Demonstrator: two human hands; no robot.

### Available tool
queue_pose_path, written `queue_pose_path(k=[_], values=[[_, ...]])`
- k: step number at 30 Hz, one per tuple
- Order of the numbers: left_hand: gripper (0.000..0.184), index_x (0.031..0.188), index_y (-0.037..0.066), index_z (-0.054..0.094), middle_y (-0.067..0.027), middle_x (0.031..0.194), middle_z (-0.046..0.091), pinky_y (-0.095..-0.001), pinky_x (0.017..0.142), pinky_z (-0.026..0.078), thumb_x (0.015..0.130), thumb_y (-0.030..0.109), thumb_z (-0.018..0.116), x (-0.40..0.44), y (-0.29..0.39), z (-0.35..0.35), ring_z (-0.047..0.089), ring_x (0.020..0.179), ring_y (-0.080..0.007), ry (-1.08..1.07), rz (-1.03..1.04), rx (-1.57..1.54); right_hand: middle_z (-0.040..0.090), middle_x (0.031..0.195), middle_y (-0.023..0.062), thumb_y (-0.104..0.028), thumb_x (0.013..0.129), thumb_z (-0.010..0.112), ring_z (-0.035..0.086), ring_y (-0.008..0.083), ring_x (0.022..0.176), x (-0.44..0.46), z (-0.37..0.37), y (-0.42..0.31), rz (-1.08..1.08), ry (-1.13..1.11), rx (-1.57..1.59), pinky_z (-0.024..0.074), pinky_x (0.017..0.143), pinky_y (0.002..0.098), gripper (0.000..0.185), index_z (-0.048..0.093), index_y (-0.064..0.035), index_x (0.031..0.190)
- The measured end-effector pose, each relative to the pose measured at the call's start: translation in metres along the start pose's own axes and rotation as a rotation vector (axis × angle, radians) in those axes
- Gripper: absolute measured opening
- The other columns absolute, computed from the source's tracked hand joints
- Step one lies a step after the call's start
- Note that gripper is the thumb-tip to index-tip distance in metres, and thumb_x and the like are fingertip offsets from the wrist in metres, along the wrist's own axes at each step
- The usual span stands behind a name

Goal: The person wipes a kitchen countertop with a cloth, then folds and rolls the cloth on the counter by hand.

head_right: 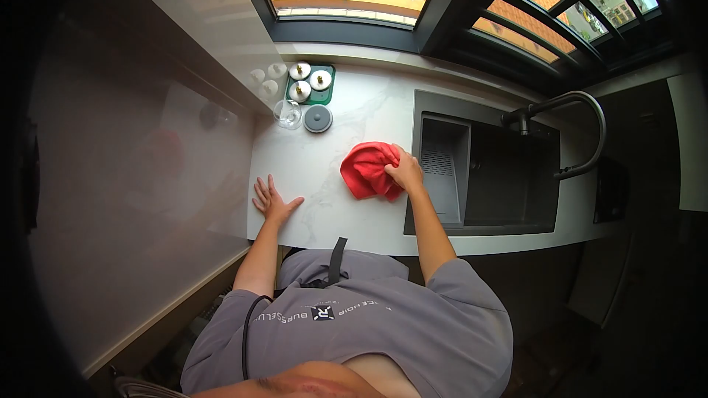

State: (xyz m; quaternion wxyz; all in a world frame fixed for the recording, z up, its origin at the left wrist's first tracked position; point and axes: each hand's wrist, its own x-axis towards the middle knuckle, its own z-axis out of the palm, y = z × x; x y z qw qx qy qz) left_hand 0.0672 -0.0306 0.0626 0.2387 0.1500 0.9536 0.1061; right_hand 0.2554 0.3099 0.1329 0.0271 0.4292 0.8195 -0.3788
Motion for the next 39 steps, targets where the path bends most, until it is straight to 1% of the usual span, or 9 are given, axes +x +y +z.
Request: queue_pose_path(k=[1, 2, 3, 8, 13, 15, 19, 24, 39], values=[[0.137, 0.157, 0.022, -0.003, -0.0178, 0.163, -0.011, -0.0634, 0.114, -0.005, 0.057, 0.071, 0.078, 0.000, 0.001, -0.002, -0.014, 0.150, -0.0348, -0.002, 0.001, -0.004, 0.063, 0.122, 0.0165, -0.029, 0.077, 0.069, 0.061, 0.0346, 0.109, 0.008, 0.000, 0.005, -0.068, 0.153, -0.182, 0.0450, 0.098, 0.0416, 0.075, 0.042, -0.0137, 0.145], [0.137, 0.157, 0.022, -0.003, -0.0179, 0.163, -0.011, -0.0634, 0.114, -0.005, 0.057, 0.071, 0.078, -0.001, 0.002, -0.003, -0.014, 0.150, -0.0348, -0.003, 0.000, -0.008, 0.037, 0.150, 0.0219, -0.042, 0.075, 0.074, 0.038, 0.0394, 0.136, 0.014, -0.002, 0.010, -0.026, 0.035, 0.005, 0.0297, 0.111, 0.0517, 0.101, 0.019, -0.0193, 0.156], [0.137, 0.157, 0.022, -0.003, -0.0179, 0.163, -0.011, -0.0634, 0.114, -0.005, 0.057, 0.071, 0.078, -0.002, 0.002, -0.004, -0.014, 0.150, -0.0348, -0.002, -0.005, -0.010, 0.037, 0.150, 0.0219, -0.042, 0.075, 0.074, 0.038, 0.0394, 0.136, 0.008, 0.000, 0.003, -0.030, 0.032, 0.003, 0.0297, 0.111, 0.0517, 0.101, 0.019, -0.0193, 0.156], [0.137, 0.157, 0.020, -0.002, -0.0187, 0.163, -0.009, -0.0633, 0.114, -0.005, 0.058, 0.071, 0.078, -0.002, 0.002, -0.004, -0.013, 0.150, -0.0356, -0.004, 0.004, -0.010, -0.016, 0.155, 0.0331, -0.067, 0.063, 0.078, -0.009, 0.0635, 0.139, -0.043, 0.061, -0.043, 0.011, 0.083, -0.394, 0.0074, 0.102, 0.0803, 0.135, -0.008, -0.0239, 0.157], [0.136, 0.157, 0.020, -0.002, -0.0203, 0.162, -0.008, -0.0635, 0.114, -0.004, 0.059, 0.071, 0.078, -0.002, 0.004, -0.007, -0.012, 0.150, -0.0368, -0.020, 0.000, -0.004, -0.013, 0.156, 0.0315, -0.072, 0.060, 0.076, -0.008, 0.0623, 0.139, -0.012, 0.116, -0.028, 0.080, 0.287, -0.385, 0.0082, 0.103, 0.0797, 0.138, -0.015, -0.0299, 0.155], [0.136, 0.157, 0.020, -0.002, -0.0208, 0.162, -0.008, -0.0636, 0.114, -0.004, 0.059, 0.070, 0.078, 0.001, 0.004, -0.009, -0.012, 0.150, -0.0372, -0.021, -0.004, 0.009, -0.010, 0.157, 0.0282, -0.072, 0.063, 0.074, -0.005, 0.0587, 0.141, 0.026, 0.105, -0.017, -0.100, 0.462, -0.391, 0.0102, 0.104, 0.0782, 0.133, -0.011, -0.0293, 0.155], [0.136, 0.157, 0.019, -0.001, -0.0212, 0.162, -0.008, -0.0634, 0.114, -0.004, 0.059, 0.069, 0.079, -0.003, 0.003, -0.006, -0.011, 0.150, -0.0376, -0.013, 0.011, -0.003, 0.020, 0.155, 0.0193, -0.055, 0.069, 0.076, 0.023, 0.0492, 0.140, 0.122, 0.039, -0.020, 0.012, 0.424, -0.387, 0.0270, 0.108, 0.0648, 0.115, 0.005, -0.0287, 0.155], [0.136, 0.157, 0.019, -0.001, -0.0212, 0.162, -0.008, -0.0636, 0.114, -0.004, 0.060, 0.069, 0.079, -0.002, 0.005, -0.010, -0.011, 0.150, -0.0379, -0.019, 0.005, 0.000, 0.059, 0.127, 0.0147, -0.040, 0.068, 0.075, 0.061, 0.0363, 0.112, 0.175, -0.039, -0.041, 0.077, 0.174, -0.247, 0.0492, 0.095, 0.0454, 0.091, 0.034, -0.0273, 0.148], [0.143, 0.157, 0.017, -0.008, -0.0216, 0.161, -0.016, -0.0662, 0.112, -0.007, 0.056, 0.070, 0.080, 0.006, -0.001, -0.005, -0.018, 0.148, -0.0386, -0.062, 0.034, -0.009, 0.054, 0.120, 0.0108, -0.044, 0.062, 0.084, 0.059, 0.0355, 0.102, -0.103, 0.075, -0.031, -0.257, -0.327, -0.440, 0.0552, 0.079, 0.0500, 0.092, 0.040, -0.0318, 0.142]])
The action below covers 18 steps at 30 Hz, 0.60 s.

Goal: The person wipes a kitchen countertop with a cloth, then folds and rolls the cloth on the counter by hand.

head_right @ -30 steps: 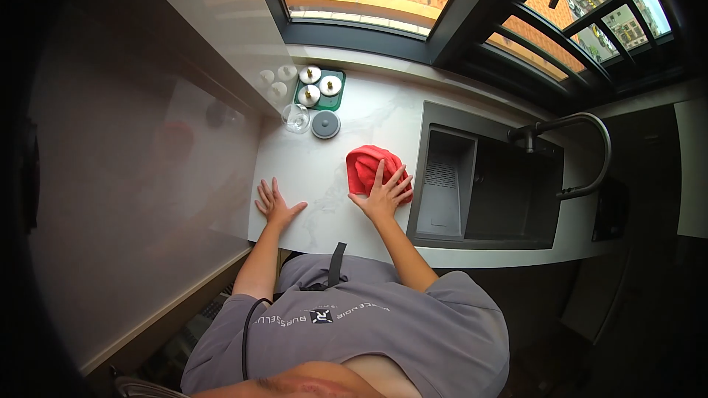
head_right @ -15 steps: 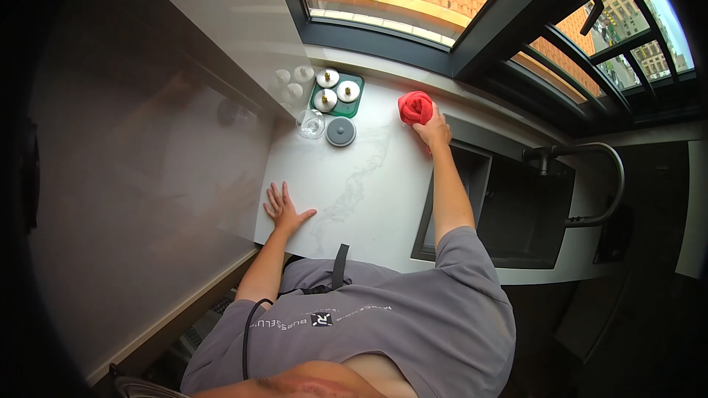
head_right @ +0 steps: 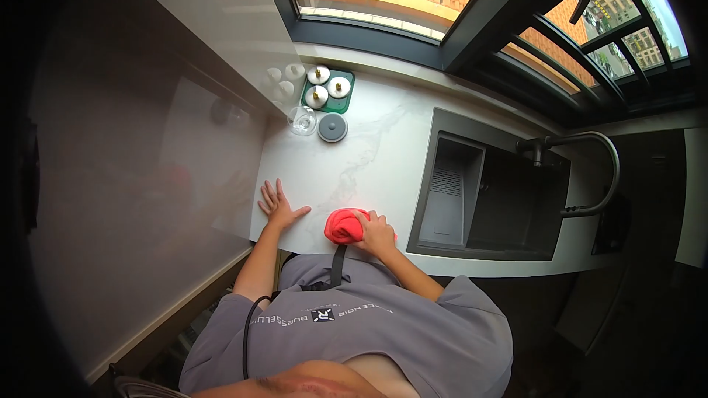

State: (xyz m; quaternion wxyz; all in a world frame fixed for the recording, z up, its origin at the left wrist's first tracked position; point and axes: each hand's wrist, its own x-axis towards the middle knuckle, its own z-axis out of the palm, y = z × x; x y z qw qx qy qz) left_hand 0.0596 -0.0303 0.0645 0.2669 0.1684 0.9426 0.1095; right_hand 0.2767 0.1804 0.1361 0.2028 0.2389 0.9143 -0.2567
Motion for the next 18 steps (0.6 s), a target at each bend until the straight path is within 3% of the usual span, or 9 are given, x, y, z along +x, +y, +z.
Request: queue_pose_path(k=[4, 6, 9, 12, 14, 16, 18], values=[[0.158, 0.154, 0.012, -0.018, -0.0243, 0.158, -0.025, -0.0664, 0.111, -0.010, 0.049, 0.072, 0.082, 0.006, 0.014, -0.020, -0.026, 0.145, -0.0404, -0.232, -0.099, 0.103, 0.052, 0.130, 0.0070, -0.044, 0.064, 0.082, 0.057, 0.0367, 0.111, 0.017, -0.052, 0.072, 0.236, 0.016, 0.090, 0.0528, 0.086, 0.0514, 0.088, 0.041, -0.0320, 0.142], [0.162, 0.153, 0.011, -0.022, -0.0252, 0.157, -0.027, -0.0663, 0.111, -0.010, 0.046, 0.073, 0.083, 0.006, 0.016, -0.024, -0.028, 0.144, -0.0408, -0.307, -0.131, 0.142, 0.051, 0.131, 0.0095, -0.038, 0.066, 0.080, 0.053, 0.0372, 0.117, 0.049, -0.097, 0.108, 0.385, 0.178, 0.105, 0.0491, 0.093, 0.0504, 0.089, 0.040, -0.0299, 0.144], [0.164, 0.151, 0.009, -0.025, -0.0254, 0.156, -0.029, -0.0664, 0.111, -0.010, 0.045, 0.074, 0.082, 0.006, 0.018, -0.023, -0.029, 0.144, -0.0407, -0.292, -0.121, 0.128, 0.049, 0.129, 0.0137, -0.036, 0.064, 0.084, 0.048, 0.0353, 0.121, 0.125, -0.123, 0.172, 0.386, 0.394, -0.023, 0.0419, 0.099, 0.0510, 0.095, 0.036, -0.0315, 0.146], [0.167, 0.150, 0.010, -0.028, -0.0245, 0.154, -0.033, -0.0668, 0.111, -0.009, 0.044, 0.075, 0.083, 0.010, 0.017, -0.020, -0.032, 0.143, -0.0407, -0.335, -0.163, 0.158, 0.052, 0.128, 0.0128, -0.035, 0.065, 0.084, 0.046, 0.0342, 0.125, 0.182, -0.165, 0.172, 0.433, 0.401, 0.015, 0.0400, 0.100, 0.0532, 0.093, 0.038, -0.0304, 0.145], [0.167, 0.150, 0.010, -0.028, -0.0243, 0.154, -0.033, -0.0668, 0.111, -0.009, 0.043, 0.075, 0.083, 0.010, 0.015, -0.019, -0.032, 0.143, -0.0406, -0.333, -0.162, 0.156, 0.054, 0.128, 0.0112, -0.033, 0.064, 0.084, 0.047, 0.0313, 0.127, 0.210, -0.176, 0.159, 0.505, 0.337, -0.138, 0.0392, 0.101, 0.0541, 0.091, 0.041, -0.0294, 0.144], [0.167, 0.150, 0.010, -0.028, -0.0243, 0.154, -0.033, -0.0668, 0.111, -0.009, 0.043, 0.075, 0.082, 0.009, 0.013, -0.017, -0.032, 0.143, -0.0406, -0.322, -0.158, 0.153, 0.056, 0.127, 0.0099, -0.032, 0.063, 0.085, 0.048, 0.0290, 0.126, 0.218, -0.172, 0.140, 0.452, 0.360, -0.164, 0.0384, 0.102, 0.0540, 0.090, 0.044, -0.0284, 0.143], [0.167, 0.150, 0.010, -0.027, -0.0243, 0.154, -0.033, -0.0667, 0.111, -0.009, 0.043, 0.076, 0.082, 0.009, 0.014, -0.017, -0.032, 0.143, -0.0407, -0.308, -0.145, 0.144, 0.057, 0.124, 0.0090, -0.031, 0.062, 0.085, 0.049, 0.0279, 0.125, 0.224, -0.159, 0.123, 0.265, 0.410, -0.143, 0.0372, 0.102, 0.0532, 0.090, 0.045, -0.0278, 0.142]])
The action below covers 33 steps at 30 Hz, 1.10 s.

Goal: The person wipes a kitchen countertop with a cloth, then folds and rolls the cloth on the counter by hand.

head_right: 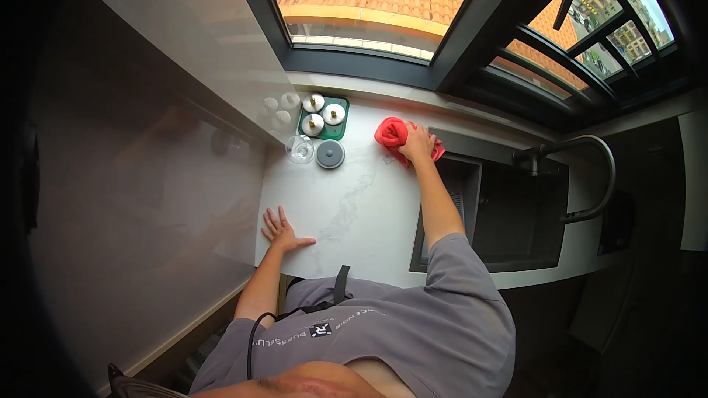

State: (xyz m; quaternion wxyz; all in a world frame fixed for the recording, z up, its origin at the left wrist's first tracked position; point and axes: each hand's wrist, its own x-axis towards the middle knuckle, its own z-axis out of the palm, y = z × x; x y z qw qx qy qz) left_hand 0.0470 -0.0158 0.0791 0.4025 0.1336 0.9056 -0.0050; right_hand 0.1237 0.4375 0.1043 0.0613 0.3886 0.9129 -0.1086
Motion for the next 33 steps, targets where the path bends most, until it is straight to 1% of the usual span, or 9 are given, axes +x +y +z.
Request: queue_pose_path(k=[6, 11, 13, 15, 21, 24, 26, 29, 33], values=[[0.166, 0.152, 0.008, -0.024, -0.0257, 0.155, -0.030, -0.0656, 0.112, -0.008, 0.043, 0.076, 0.081, -0.005, 0.004, -0.004, -0.029, 0.144, -0.0404, -0.017, -0.032, 0.020, 0.055, 0.124, 0.0115, -0.023, 0.058, 0.086, 0.050, 0.0302, 0.122, -0.127, 0.028, -0.046, -0.360, -0.002, 0.245, 0.0327, 0.104, 0.0511, 0.091, 0.047, -0.0247, 0.140], [0.167, 0.151, 0.010, -0.026, -0.0256, 0.154, -0.032, -0.0662, 0.110, -0.010, 0.043, 0.076, 0.083, -0.004, -0.002, 0.002, -0.031, 0.143, -0.0411, 0.053, 0.037, -0.034, 0.048, 0.135, 0.0120, -0.019, 0.065, 0.081, 0.044, 0.0301, 0.131, -0.272, 0.047, -0.027, -0.563, -0.068, 0.137, 0.0286, 0.110, 0.0538, 0.083, 0.048, -0.0281, 0.141], [0.166, 0.151, 0.009, -0.025, -0.0262, 0.155, -0.030, -0.0662, 0.111, -0.010, 0.044, 0.074, 0.083, -0.003, 0.000, -0.002, -0.029, 0.144, -0.0415, 0.038, 0.030, -0.032, 0.048, 0.136, 0.0115, -0.024, 0.066, 0.081, 0.042, 0.0296, 0.132, -0.277, 0.055, 0.013, -0.794, 0.146, -0.004, 0.0293, 0.110, 0.0537, 0.081, 0.049, -0.0291, 0.140], [0.164, 0.152, 0.009, -0.024, -0.0268, 0.156, -0.028, -0.0661, 0.111, -0.010, 0.045, 0.073, 0.083, -0.004, 0.000, -0.003, -0.027, 0.144, -0.0420, 0.026, 0.017, -0.035, 0.048, 0.135, 0.0103, -0.023, 0.064, 0.083, 0.042, 0.0295, 0.131, -0.253, 0.045, 0.040, -0.718, 0.048, -0.039, 0.0312, 0.109, 0.0510, 0.081, 0.051, -0.0296, 0.139], [0.162, 0.152, 0.008, -0.023, -0.0275, 0.156, -0.025, -0.0659, 0.111, -0.011, 0.048, 0.070, 0.084, -0.004, -0.008, 0.007, -0.026, 0.145, -0.0419, 0.072, 0.072, -0.072, 0.050, 0.127, 0.0110, -0.017, 0.060, 0.085, 0.047, 0.0340, 0.121, -0.103, 0.014, 0.041, -0.118, -0.030, 0.104, 0.0401, 0.102, 0.0479, 0.093, 0.042, -0.0275, 0.142], [0.163, 0.151, 0.008, -0.025, -0.0245, 0.157, -0.027, -0.0648, 0.110, -0.012, 0.047, 0.070, 0.085, 0.001, -0.015, 0.014, -0.029, 0.144, -0.0400, 0.109, 0.105, -0.095, 0.048, 0.134, 0.0102, -0.025, 0.066, 0.083, 0.045, 0.0343, 0.126, -0.044, -0.008, 0.023, 0.094, -0.260, 0.089, 0.0408, 0.100, 0.0566, 0.090, 0.038, -0.0377, 0.144], [0.163, 0.151, 0.007, -0.024, -0.0238, 0.158, -0.025, -0.0648, 0.111, -0.012, 0.047, 0.069, 0.085, 0.001, -0.015, 0.016, -0.028, 0.145, -0.0396, 0.135, 0.113, -0.125, 0.048, 0.135, 0.0097, -0.027, 0.066, 0.082, 0.044, 0.0344, 0.128, -0.030, -0.025, 0.006, 0.163, -0.295, 0.082, 0.0417, 0.100, 0.0573, 0.090, 0.038, -0.0350, 0.144], [0.163, 0.151, 0.006, -0.023, -0.0235, 0.159, -0.024, -0.0651, 0.111, -0.012, 0.047, 0.069, 0.085, -0.007, -0.011, 0.009, -0.027, 0.145, -0.0394, 0.137, 0.114, -0.136, 0.049, 0.133, 0.0088, -0.028, 0.066, 0.083, 0.045, 0.0340, 0.126, -0.047, -0.015, -0.010, 0.160, -0.180, 0.055, 0.0419, 0.100, 0.0577, 0.090, 0.039, -0.0311, 0.144], [0.162, 0.152, 0.006, -0.021, -0.0232, 0.159, -0.022, -0.0650, 0.111, -0.011, 0.047, 0.069, 0.085, -0.006, -0.011, 0.012, -0.026, 0.146, -0.0394, 0.167, 0.113, -0.130, 0.053, 0.127, 0.0096, -0.033, 0.062, 0.084, 0.049, 0.0347, 0.120, -0.136, 0.008, -0.020, -0.140, -0.174, 0.085, 0.0422, 0.097, 0.0549, 0.089, 0.044, -0.0260, 0.141]])
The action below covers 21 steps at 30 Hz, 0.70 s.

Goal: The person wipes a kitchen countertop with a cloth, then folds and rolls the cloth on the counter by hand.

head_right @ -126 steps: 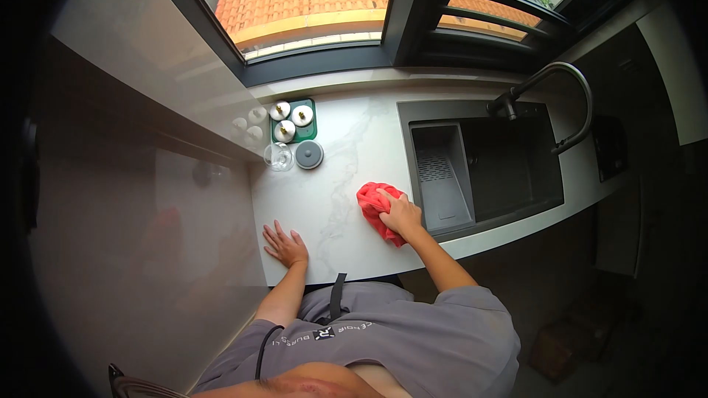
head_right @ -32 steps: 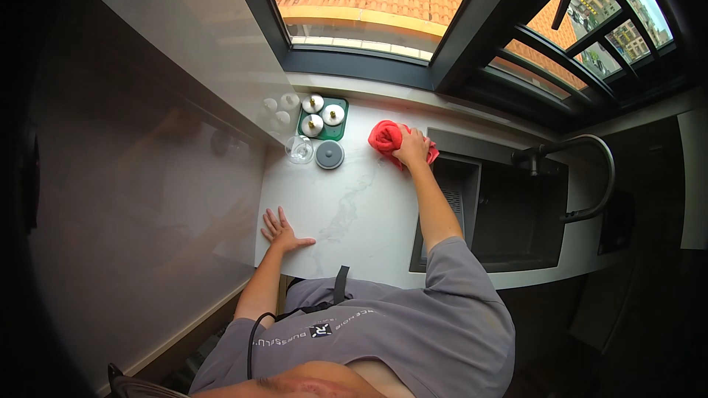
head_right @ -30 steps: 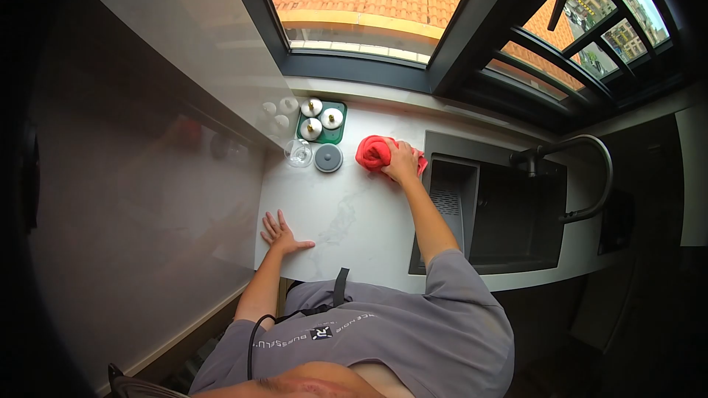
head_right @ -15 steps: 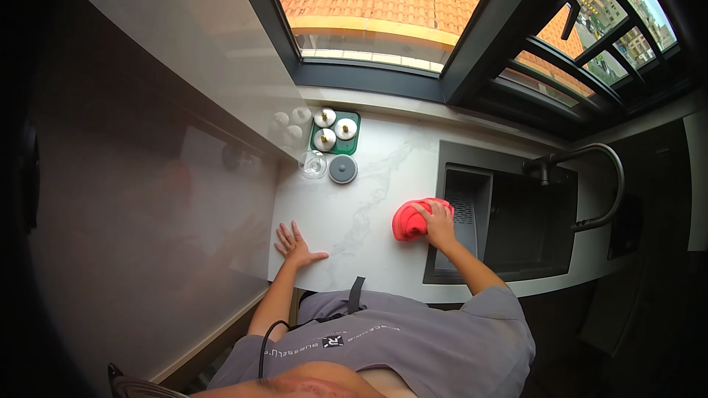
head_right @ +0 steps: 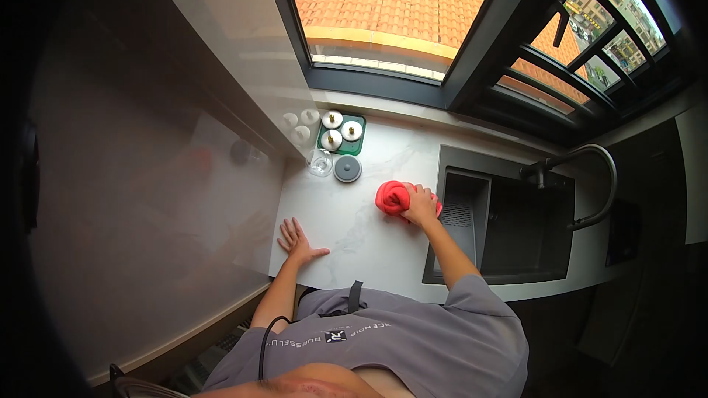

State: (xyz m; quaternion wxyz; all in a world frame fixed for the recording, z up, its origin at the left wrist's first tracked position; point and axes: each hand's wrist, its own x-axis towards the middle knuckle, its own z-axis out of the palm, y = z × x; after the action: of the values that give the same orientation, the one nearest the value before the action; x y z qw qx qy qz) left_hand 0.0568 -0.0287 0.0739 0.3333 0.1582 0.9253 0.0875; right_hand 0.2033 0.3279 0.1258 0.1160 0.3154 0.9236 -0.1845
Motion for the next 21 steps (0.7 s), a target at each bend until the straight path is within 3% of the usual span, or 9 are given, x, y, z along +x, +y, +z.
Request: queue_pose_path(k=[3, 6, 9, 11, 17, 19, 21], values=[[0.161, 0.153, 0.007, -0.019, -0.0241, 0.160, -0.019, -0.0644, 0.112, -0.010, 0.047, 0.068, 0.085, -0.002, 0.001, -0.005, -0.022, 0.147, -0.0390, 0.004, -0.013, 0.011, 0.050, 0.129, 0.0094, -0.033, 0.056, 0.089, 0.047, 0.0331, 0.120, -0.097, 0.043, -0.017, -0.142, 0.009, -0.016, 0.0393, 0.099, 0.0540, 0.095, 0.044, -0.0276, 0.140], [0.160, 0.153, 0.007, -0.018, -0.0243, 0.160, -0.018, -0.0646, 0.112, -0.009, 0.048, 0.068, 0.085, -0.003, 0.004, -0.006, -0.021, 0.147, -0.0392, 0.015, -0.007, 0.009, 0.048, 0.131, 0.0102, -0.026, 0.057, 0.088, 0.045, 0.0330, 0.122, -0.181, 0.076, -0.018, -0.098, -0.081, -0.076, 0.0394, 0.099, 0.0530, 0.094, 0.044, -0.0281, 0.140], [0.159, 0.153, 0.007, -0.017, -0.0243, 0.160, -0.017, -0.0645, 0.112, -0.009, 0.048, 0.068, 0.085, -0.002, 0.002, -0.004, -0.021, 0.147, -0.0394, 0.018, 0.005, 0.013, 0.047, 0.130, 0.0106, -0.022, 0.060, 0.086, 0.046, 0.0337, 0.120, -0.197, 0.058, -0.001, -0.062, -0.105, -0.030, 0.0416, 0.097, 0.0513, 0.090, 0.044, -0.0277, 0.139], [0.158, 0.154, 0.006, -0.016, -0.0241, 0.160, -0.017, -0.0641, 0.112, -0.010, 0.049, 0.068, 0.085, -0.002, 0.002, -0.002, -0.021, 0.147, -0.0392, 0.013, -0.006, 0.019, 0.048, 0.129, 0.0108, -0.021, 0.062, 0.084, 0.047, 0.0344, 0.119, -0.183, 0.048, 0.013, -0.022, -0.123, 0.018, 0.0433, 0.096, 0.0507, 0.087, 0.044, -0.0272, 0.139], [0.158, 0.153, 0.005, -0.016, -0.0243, 0.160, -0.018, -0.0637, 0.112, -0.011, 0.049, 0.069, 0.084, -0.007, 0.004, -0.006, -0.022, 0.147, -0.0394, 0.021, 0.011, 0.001, 0.049, 0.126, 0.0110, -0.025, 0.069, 0.080, 0.049, 0.0376, 0.116, -0.044, 0.017, 0.013, 0.329, 0.202, 0.153, 0.0493, 0.091, 0.0514, 0.081, 0.042, -0.0292, 0.140], [0.159, 0.153, 0.005, -0.017, -0.0243, 0.160, -0.018, -0.0637, 0.112, -0.011, 0.049, 0.069, 0.084, -0.007, 0.005, -0.006, -0.023, 0.147, -0.0394, 0.021, 0.014, 0.012, 0.049, 0.128, 0.0115, -0.027, 0.071, 0.079, 0.048, 0.0386, 0.119, 0.009, 0.001, 0.008, 0.423, 0.156, 0.153, 0.0491, 0.094, 0.0509, 0.080, 0.041, -0.0303, 0.142], [0.159, 0.153, 0.006, -0.017, -0.0243, 0.160, -0.019, -0.0636, 0.112, -0.011, 0.049, 0.070, 0.084, -0.006, 0.004, -0.005, -0.023, 0.147, -0.0394, 0.017, 0.013, 0.023, 0.051, 0.129, 0.0121, -0.028, 0.071, 0.078, 0.048, 0.0401, 0.121, 0.042, -0.018, 0.005, 0.343, 0.064, 0.166, 0.0481, 0.096, 0.0514, 0.081, 0.040, -0.0321, 0.143]])
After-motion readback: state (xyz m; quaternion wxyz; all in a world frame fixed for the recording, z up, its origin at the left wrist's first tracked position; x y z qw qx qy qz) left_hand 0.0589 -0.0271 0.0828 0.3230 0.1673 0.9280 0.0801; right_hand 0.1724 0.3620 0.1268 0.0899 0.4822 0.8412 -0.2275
